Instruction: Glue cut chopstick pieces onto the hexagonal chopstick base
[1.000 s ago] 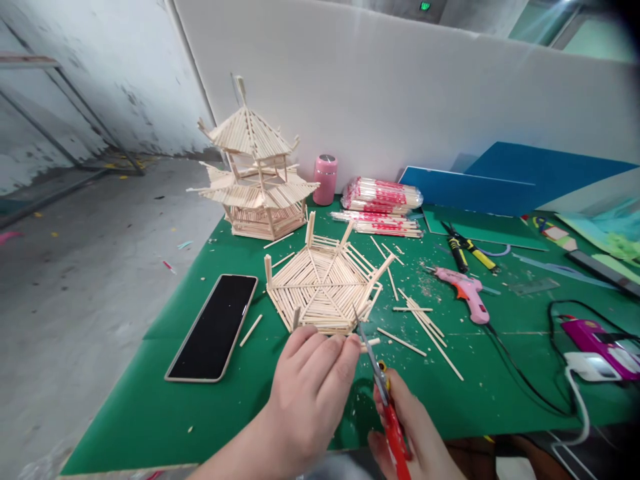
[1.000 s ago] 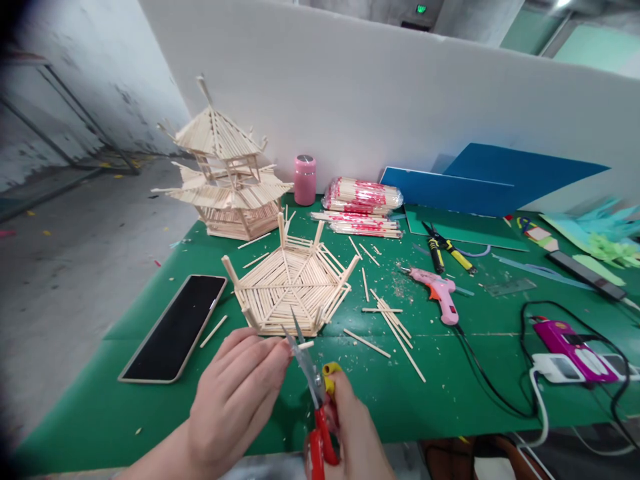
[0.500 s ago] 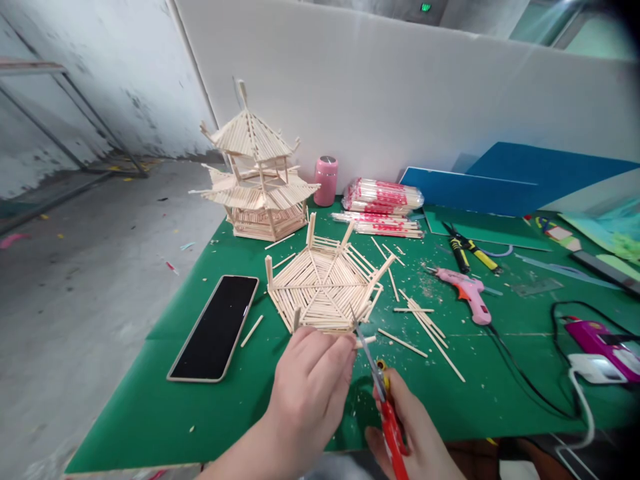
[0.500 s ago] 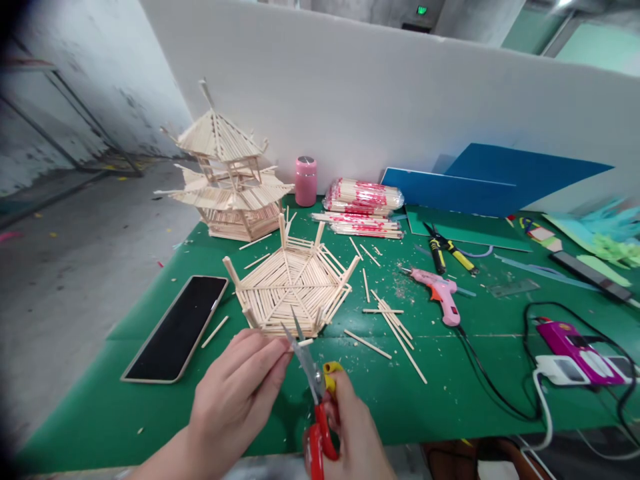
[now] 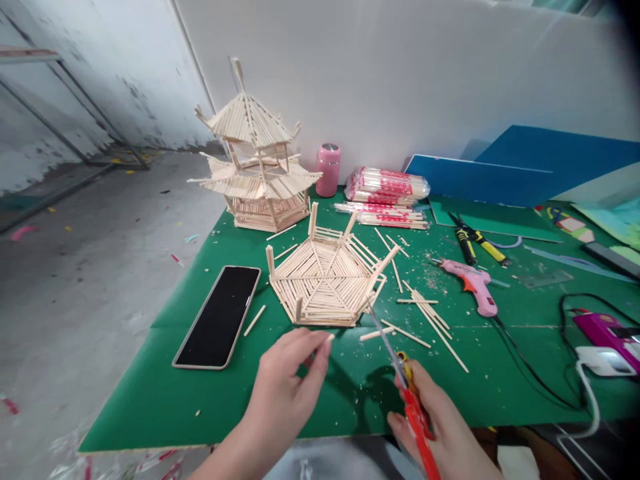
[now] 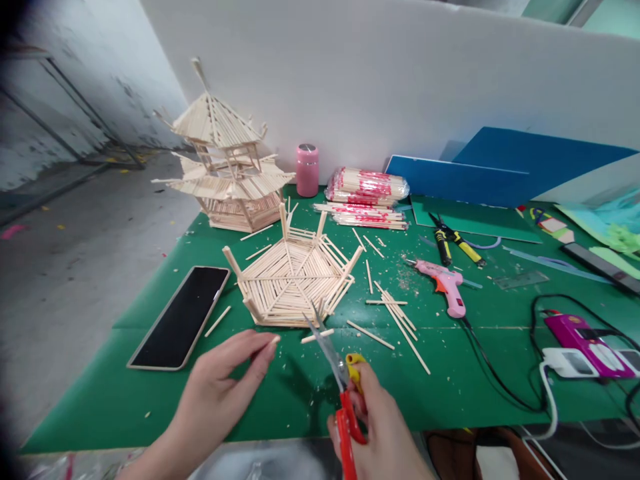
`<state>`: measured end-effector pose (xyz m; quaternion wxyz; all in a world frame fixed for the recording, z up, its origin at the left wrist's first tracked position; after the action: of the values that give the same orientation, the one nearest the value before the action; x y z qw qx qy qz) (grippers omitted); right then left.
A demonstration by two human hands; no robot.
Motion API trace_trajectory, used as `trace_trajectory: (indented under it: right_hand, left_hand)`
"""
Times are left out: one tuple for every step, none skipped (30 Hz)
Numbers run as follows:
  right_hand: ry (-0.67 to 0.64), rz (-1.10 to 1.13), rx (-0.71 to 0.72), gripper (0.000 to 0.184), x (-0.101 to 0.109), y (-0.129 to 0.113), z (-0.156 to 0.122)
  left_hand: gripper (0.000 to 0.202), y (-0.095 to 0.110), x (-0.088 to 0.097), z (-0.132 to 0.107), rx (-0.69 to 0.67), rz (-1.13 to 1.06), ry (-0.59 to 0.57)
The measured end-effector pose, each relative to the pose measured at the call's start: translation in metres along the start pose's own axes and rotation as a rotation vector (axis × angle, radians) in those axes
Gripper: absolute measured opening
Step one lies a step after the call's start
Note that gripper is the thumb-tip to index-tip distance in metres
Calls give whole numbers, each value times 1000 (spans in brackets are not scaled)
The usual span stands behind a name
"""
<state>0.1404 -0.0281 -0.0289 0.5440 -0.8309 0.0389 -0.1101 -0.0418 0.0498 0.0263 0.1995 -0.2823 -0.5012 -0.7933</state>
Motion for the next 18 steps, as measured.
trace_trajectory:
  right_hand:
    - [-22, -3, -10, 49, 3, -1, 0]
    - [-52, -14, -13, 47, 5, -3, 0]
    - [-80, -34, -11, 45, 6, -5, 1]
    - [-105, -62, -5, 42, 6, -8, 1]
    - [-123, -93, 3, 40, 6, -10, 1]
    - [-132, -122, 14, 38, 5, -12, 2]
    - [-134, -148, 27, 37, 4, -13, 2]
    - [-131, -164, 40, 36, 2, -14, 3]
    - [-123, -169, 51, 36, 1, -14, 3]
    - [-118, -170, 59, 35, 0, -13, 4]
    - [-117, -170, 61, 35, -2, -11, 5]
    - [-120, -174, 60, 36, -3, -9, 6]
    - [-123, -181, 57, 38, -4, -7, 7]
    - [-122, -188, 55, 40, -5, -5, 8]
    - [-113, -189, 55, 43, -4, -4, 10]
    - [-100, -182, 56, 46, -4, -3, 11]
    - [-93, -169, 59, 47, -3, -3, 12]
    - [-102, -153, 64, 47, -2, -2, 14]
  left_hand:
    - [15, -3, -7, -5, -83, 151, -42]
    - [17, -7, -15, -10, -145, 303, -93]
    - [19, -11, -23, -15, -189, 428, -139]
    - [20, -16, -31, -19, -222, 511, -191]
    - [20, -20, -38, -22, -224, 559, -220]
    - [21, -24, -42, -24, -204, 573, -228]
    - [21, -27, -45, -25, -186, 578, -230]
    - [21, -29, -47, -25, -165, 575, -227]
    - [20, -31, -48, -25, -145, 568, -223]
    - [20, -33, -48, -24, -130, 561, -219]
    - [19, -35, -47, -24, -117, 552, -214]
    - [18, -36, -46, -24, -105, 544, -208]
    - [18, -38, -45, -25, -95, 539, -202]
    - [17, -39, -43, -26, -87, 530, -190]
    - [17, -39, -40, -28, -85, 513, -160]
    - [17, -38, -37, -29, -91, 488, -114]
    - [16, -35, -32, -30, -102, 438, -46]
    - [15, -29, -26, -32, -122, 377, 63]
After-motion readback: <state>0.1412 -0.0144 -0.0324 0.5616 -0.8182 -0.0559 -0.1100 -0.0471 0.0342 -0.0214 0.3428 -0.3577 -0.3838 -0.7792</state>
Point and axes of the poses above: each hand's wrist, its own z-axis towards the middle knuckle, its own x-axis out of the back of the hand, y = z × x, the point moved 4 cm from there along z, towards the middle knuckle, and after that the axes turned 5 degrees about z, right-handed, at the moved point
